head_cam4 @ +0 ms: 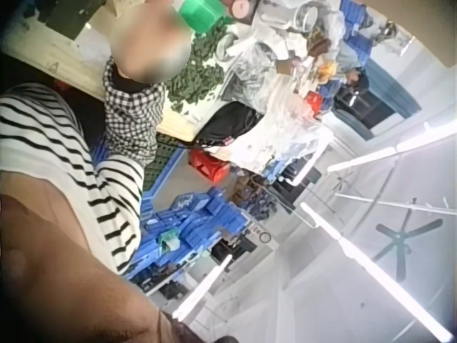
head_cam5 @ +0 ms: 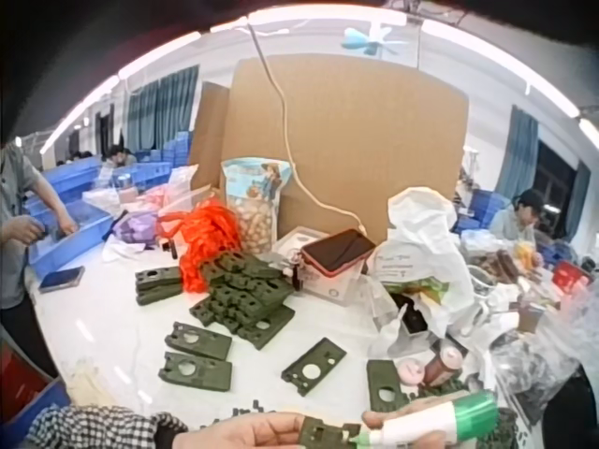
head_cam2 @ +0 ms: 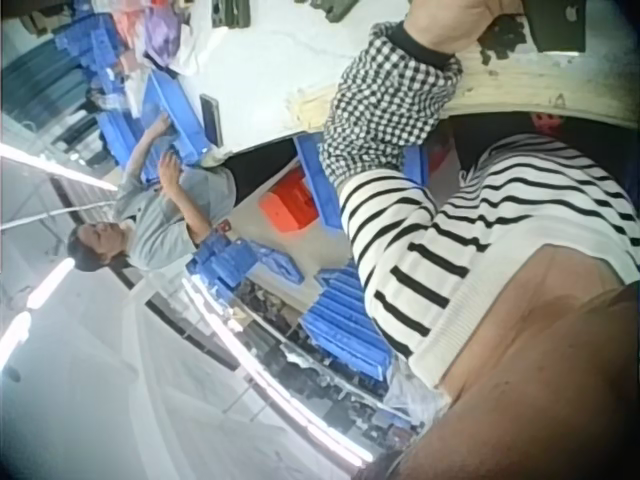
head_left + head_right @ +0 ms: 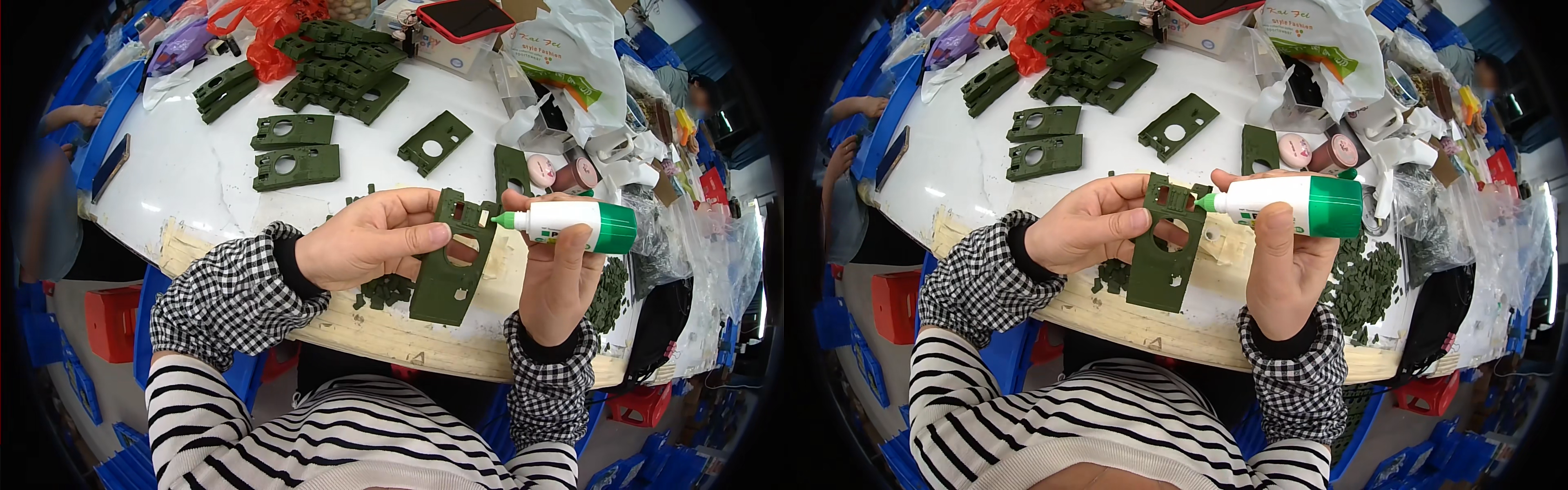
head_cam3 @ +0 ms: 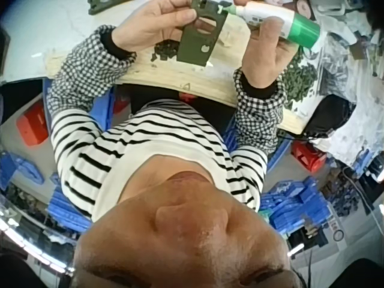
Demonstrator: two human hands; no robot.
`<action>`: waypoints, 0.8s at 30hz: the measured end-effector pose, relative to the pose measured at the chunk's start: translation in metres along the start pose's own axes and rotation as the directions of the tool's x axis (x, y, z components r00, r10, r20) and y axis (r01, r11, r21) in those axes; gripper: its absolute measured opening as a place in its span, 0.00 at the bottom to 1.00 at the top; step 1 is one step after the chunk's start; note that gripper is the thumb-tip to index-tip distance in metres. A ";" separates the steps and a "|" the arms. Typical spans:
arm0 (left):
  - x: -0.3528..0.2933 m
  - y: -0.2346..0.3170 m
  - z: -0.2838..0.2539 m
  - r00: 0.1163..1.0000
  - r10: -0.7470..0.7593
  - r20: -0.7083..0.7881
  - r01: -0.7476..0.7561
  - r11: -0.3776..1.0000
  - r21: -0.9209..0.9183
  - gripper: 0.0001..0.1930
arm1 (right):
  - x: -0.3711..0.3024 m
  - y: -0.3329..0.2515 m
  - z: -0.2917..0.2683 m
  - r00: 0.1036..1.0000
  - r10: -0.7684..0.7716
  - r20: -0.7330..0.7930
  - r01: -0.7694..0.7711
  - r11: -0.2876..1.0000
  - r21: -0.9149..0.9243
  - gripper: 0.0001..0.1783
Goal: Applying glue to toy tank components and assembling them on a production table.
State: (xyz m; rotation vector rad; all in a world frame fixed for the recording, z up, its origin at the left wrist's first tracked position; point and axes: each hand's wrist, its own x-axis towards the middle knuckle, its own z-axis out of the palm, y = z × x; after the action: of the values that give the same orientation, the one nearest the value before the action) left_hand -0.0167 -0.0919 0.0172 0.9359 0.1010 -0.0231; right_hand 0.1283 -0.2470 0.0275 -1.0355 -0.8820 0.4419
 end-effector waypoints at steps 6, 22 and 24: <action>0.000 0.001 0.001 1.000 -0.001 -0.003 0.001 1.000 0.003 0.23 | -0.002 0.003 0.000 0.999 0.035 -0.020 -0.034 0.999 0.025 0.18; 0.000 0.001 0.002 1.000 0.015 -0.007 -0.015 1.000 0.002 0.22 | 0.000 0.001 -0.001 0.999 0.027 -0.034 -0.027 1.000 0.011 0.18; 0.000 0.001 0.001 1.000 0.019 -0.004 -0.019 1.000 0.008 0.22 | 0.000 0.001 -0.001 0.999 0.027 -0.027 -0.028 1.000 -0.014 0.18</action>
State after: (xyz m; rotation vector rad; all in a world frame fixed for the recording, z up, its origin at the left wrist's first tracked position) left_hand -0.0167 -0.0921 0.0190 0.9444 0.0957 -0.0044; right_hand 0.1291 -0.2473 0.0261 -1.0656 -0.8487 0.4444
